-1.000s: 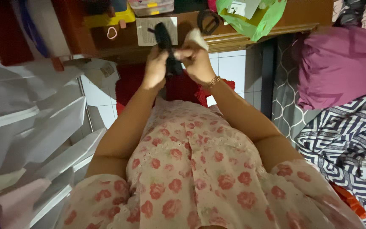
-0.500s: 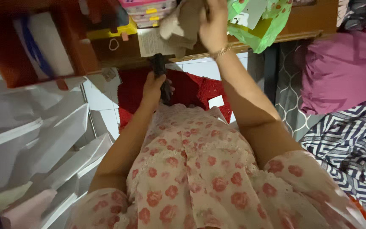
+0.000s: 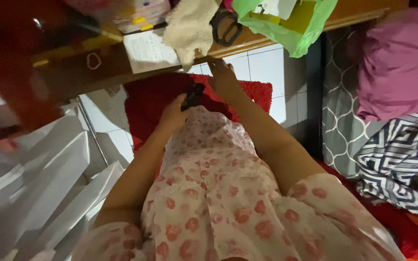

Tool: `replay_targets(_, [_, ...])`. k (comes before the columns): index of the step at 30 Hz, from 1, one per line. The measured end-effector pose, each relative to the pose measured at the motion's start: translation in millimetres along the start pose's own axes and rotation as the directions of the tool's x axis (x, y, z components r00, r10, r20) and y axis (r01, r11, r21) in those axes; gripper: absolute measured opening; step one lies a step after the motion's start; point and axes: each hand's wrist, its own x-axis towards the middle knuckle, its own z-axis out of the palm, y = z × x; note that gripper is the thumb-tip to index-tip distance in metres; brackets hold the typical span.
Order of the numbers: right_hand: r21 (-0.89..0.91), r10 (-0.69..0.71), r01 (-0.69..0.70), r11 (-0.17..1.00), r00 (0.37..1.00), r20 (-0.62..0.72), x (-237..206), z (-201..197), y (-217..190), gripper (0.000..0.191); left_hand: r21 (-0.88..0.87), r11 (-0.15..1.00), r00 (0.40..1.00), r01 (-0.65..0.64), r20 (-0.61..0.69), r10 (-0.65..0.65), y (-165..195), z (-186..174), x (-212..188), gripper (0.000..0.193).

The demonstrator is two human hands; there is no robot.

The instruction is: The person opens an orange plastic organizer, removes a small item, and places it into a green cup. They then wipe the organizer with a cloth, place a white card into it, and wipe a pair of sunglasses with the cloth before setting them on the desk. Finally, they handle a small pink object and a blue card.

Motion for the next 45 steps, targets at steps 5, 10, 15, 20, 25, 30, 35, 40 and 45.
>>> replay_targets(5, [-0.345, -0.080, 0.096, 0.934, 0.995, 0.063, 24.1, 45.1, 15.2, 0.058, 0.107, 0.990, 0.996, -0.089, 0.020, 0.088, 0.2, 7.0, 7.9, 0.057])
replay_targets(10, [-0.326, -0.053, 0.067, 0.943, 0.997, 0.052, 37.0, 57.3, 11.8, 0.053, 0.125, 0.987, 0.994, -0.097, -0.029, 0.101, 0.4, 4.0, 13.5, 0.053])
replay_targets(15, [-0.358, 0.068, -0.032, 0.933, 0.994, 0.089, 20.3, 17.8, -8.7, 0.049, 0.036, 0.999, 0.999, -0.037, -0.035, 0.038, 10.6, 4.6, 19.8, 0.046])
replay_targets(20, [-0.323, 0.136, -0.100, 0.941, 0.986, 0.092, 45.3, 32.5, -6.0, 0.046, -0.006, 0.998, 0.992, -0.069, -0.104, 0.068, 18.3, 5.1, 11.5, 0.054])
replay_targets(25, [-0.170, 0.031, -0.053, 0.984, 0.991, -0.133, 21.7, 46.7, -5.3, 0.065, -0.003, 0.995, 0.990, -0.098, -0.106, 0.098, 10.5, 18.7, 16.3, 0.051])
replay_targets(30, [-0.191, 0.092, -0.050, 0.980, 0.972, 0.218, -43.2, 55.3, -16.0, 0.054, 0.044, 0.985, 0.975, -0.169, -0.140, 0.173, 1.7, 28.6, 23.6, 0.057])
replay_targets(35, [-0.050, 0.114, -0.103, 0.993, 0.907, 0.405, -88.0, 62.6, -28.5, 0.052, 0.176, 0.978, 0.992, -0.108, -0.039, 0.117, -2.1, 38.6, 28.8, 0.064])
replay_targets(40, [0.042, 0.125, -0.158, 0.987, 0.893, 0.433, -90.5, 69.7, -29.3, 0.050, 0.164, 0.983, 0.996, -0.087, 0.022, 0.085, 0.8, 56.6, 36.5, 0.068])
replay_targets(45, [0.362, 0.145, -0.301, 0.882, 0.906, 0.398, -115.5, 58.2, -32.0, 0.049, 0.169, 0.985, 0.999, 0.038, -0.002, -0.039, 6.0, 67.0, 37.1, 0.062])
